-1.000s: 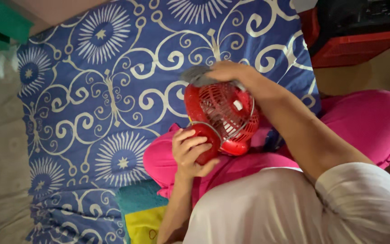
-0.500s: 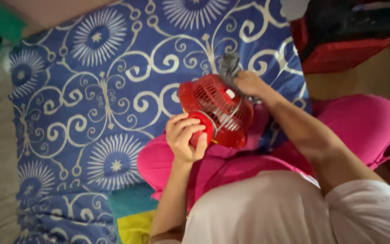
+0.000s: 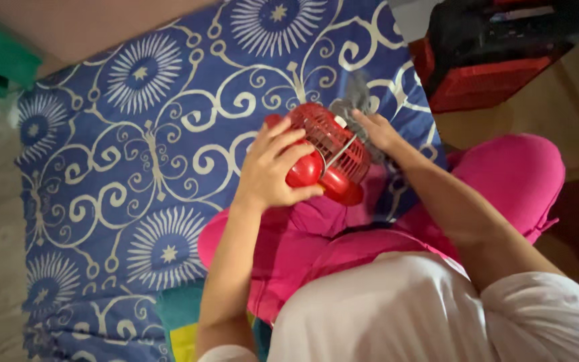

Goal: The person cleans a small red and yellow desk fan using a grey cloth, wiping the grill, blades, and base while sitting on the floor.

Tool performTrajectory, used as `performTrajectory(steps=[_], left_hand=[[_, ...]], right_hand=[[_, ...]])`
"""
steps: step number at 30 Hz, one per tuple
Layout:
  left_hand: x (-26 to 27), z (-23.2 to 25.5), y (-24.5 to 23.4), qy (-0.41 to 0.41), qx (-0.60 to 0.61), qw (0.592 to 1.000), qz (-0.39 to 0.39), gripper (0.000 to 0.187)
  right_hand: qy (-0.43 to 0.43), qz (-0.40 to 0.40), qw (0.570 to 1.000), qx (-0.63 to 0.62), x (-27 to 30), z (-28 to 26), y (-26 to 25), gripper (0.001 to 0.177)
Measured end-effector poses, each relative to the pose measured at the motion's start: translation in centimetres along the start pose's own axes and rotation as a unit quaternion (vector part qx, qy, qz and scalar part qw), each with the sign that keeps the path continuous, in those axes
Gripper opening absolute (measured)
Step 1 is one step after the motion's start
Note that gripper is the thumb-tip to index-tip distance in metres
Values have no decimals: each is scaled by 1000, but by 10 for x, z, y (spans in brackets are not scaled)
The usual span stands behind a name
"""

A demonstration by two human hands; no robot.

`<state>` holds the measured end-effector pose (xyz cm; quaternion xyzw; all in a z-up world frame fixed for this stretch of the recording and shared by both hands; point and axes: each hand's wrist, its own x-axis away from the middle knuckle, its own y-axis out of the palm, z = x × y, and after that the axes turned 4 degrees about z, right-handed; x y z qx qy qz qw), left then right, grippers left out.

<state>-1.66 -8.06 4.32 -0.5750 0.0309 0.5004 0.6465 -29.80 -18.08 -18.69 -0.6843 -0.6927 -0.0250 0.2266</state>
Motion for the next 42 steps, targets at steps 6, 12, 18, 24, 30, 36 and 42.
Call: performTrajectory(steps=[6, 12, 18, 24, 30, 36, 42], left_hand=[[-16, -12, 27, 7, -46, 996, 72, 53], [-47, 0, 39, -78, -174, 972, 136, 50], [-66, -38, 37, -155, -271, 946, 90, 57], [-71, -41, 39, -132, -159, 974, 87, 50], [-76, -11, 39, -167, -180, 967, 74, 39], [-86, -31, 27, -313, -174, 932, 62, 44], [-37, -114, 69, -290, -12, 945, 151, 46]], right_hand=[[101, -52, 960, -255, -2, 57, 15, 59], [7, 72, 997, 42, 17, -42, -44, 56], [-301, -3, 954, -10, 60, -119, -11, 52], [-536, 212, 760, 299, 33, -58, 9, 38], [-402, 61, 903, 137, 27, -12, -29, 56], [-192, -138, 947, -216, 14, -33, -45, 40], [-265, 60, 958, 88, 8, -49, -9, 38]])
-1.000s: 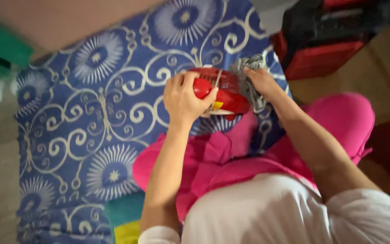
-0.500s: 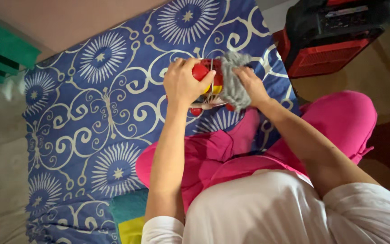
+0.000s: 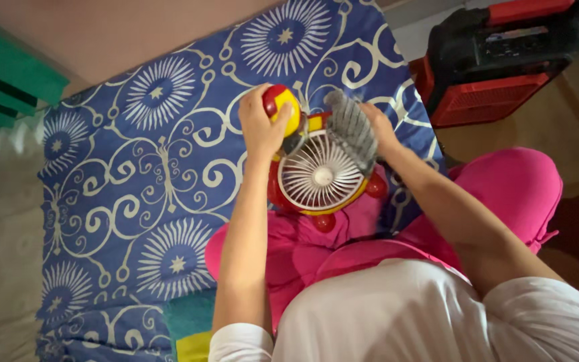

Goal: The person cleans a small red and yellow desk fan using a grey cloth, wiping the grill, blades, and base while sitting on the floor.

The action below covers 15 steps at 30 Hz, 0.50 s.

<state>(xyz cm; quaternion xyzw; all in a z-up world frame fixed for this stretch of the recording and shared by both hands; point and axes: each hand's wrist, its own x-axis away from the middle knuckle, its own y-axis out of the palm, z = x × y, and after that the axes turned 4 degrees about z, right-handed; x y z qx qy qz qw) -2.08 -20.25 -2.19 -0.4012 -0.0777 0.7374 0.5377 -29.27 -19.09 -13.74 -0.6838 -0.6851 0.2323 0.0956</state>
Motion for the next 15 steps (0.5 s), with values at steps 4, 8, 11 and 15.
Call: performTrajectory(steps=[4, 8, 11, 15], left_hand=[[56, -53, 7, -23, -126, 992, 10, 105], [123, -73, 27, -142, -202, 960, -131, 101], [165, -77, 45, -78, -244, 962, -95, 97], [175, -85, 60, -38, -231, 971, -42, 96]], right_hand=[[-130, 18, 984, 124, 24, 41, 39, 66], [-35, -61, 996, 47, 39, 63, 56, 70], [54, -180, 966, 178, 34, 36, 36, 81], [-40, -158, 979, 121, 46, -4, 30, 93]])
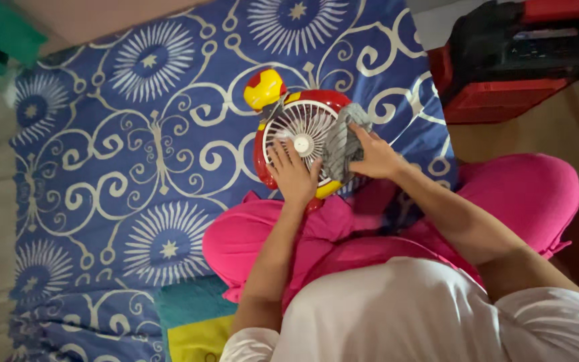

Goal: The person cleans a small red and yellow desk fan using a grey cloth, wiping the grill, blades, and base while sitting on the floor.

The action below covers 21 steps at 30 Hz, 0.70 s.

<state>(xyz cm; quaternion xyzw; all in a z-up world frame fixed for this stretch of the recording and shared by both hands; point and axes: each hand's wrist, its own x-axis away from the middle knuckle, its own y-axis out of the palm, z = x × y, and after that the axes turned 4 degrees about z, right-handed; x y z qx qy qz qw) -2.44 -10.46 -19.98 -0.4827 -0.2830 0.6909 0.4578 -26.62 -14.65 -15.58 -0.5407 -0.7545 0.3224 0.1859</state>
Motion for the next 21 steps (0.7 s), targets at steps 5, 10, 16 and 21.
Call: performTrajectory(steps=[5, 10, 16, 21], left_hand=[[-12, -3, -36, 70, 20, 997, -10, 95], [-17, -13, -52, -253, 41, 964, -69, 121], [2, -62, 2, -330, 468, 820, -1, 99], [17, -71, 36, -289, 555, 778, 53, 73]], right_hand=[[260, -85, 962, 8, -10, -15, -16, 115], [92, 37, 993, 56, -8, 4, -20, 78], [32, 187, 982, 20, 29, 39, 22, 53], [373, 240, 660, -606, 42, 45, 55, 46]])
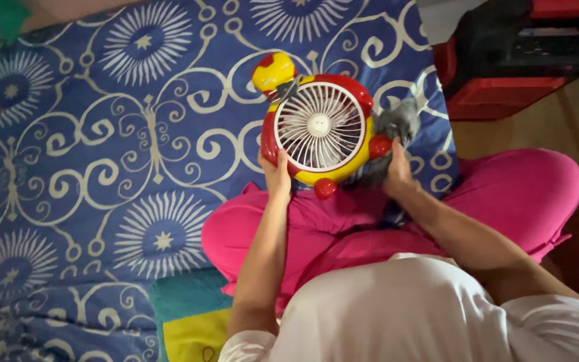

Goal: The person cleans a small red and yellow desk fan using a grey cloth, wiping the grill, blades, and base while sitting on the floor.

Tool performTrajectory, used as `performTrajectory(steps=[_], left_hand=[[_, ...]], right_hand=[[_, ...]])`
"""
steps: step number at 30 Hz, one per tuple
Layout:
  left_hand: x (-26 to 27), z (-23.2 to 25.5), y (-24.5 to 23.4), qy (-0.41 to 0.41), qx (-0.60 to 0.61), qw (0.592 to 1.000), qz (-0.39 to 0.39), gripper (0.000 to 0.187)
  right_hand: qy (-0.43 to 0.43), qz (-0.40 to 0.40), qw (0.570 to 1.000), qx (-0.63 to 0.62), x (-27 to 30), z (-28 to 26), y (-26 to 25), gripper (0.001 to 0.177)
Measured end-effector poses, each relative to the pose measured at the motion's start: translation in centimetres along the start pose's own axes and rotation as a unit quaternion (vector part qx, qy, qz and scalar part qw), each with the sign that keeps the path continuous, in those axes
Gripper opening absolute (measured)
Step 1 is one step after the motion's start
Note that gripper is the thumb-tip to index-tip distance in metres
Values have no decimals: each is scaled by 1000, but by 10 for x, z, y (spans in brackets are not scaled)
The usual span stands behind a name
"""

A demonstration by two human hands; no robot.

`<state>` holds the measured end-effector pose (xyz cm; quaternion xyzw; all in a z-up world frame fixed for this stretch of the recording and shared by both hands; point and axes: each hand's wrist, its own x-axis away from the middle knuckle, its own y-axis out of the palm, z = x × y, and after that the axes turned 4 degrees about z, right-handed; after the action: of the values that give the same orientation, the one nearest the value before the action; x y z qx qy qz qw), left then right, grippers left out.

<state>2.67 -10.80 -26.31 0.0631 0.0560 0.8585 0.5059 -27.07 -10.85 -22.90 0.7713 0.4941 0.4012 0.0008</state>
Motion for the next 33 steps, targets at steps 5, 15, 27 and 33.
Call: performTrajectory(steps=[5, 15, 27, 33], left_hand=[[23, 7, 13, -159, 106, 982, 12, 72], [22, 28, 12, 158, -173, 972, 34, 67], [66, 109, 31, -94, 49, 944, -312, 63], [11, 117, 23, 72, -282, 952, -97, 50]], right_hand=[[48, -70, 985, -151, -9, 56, 18, 41], [-108, -215, 688, 684, 35, 29, -1, 40], [-357, -232, 788, 444, 95, -81, 130, 75], [-561, -101, 598, 564, 60, -87, 126, 52]])
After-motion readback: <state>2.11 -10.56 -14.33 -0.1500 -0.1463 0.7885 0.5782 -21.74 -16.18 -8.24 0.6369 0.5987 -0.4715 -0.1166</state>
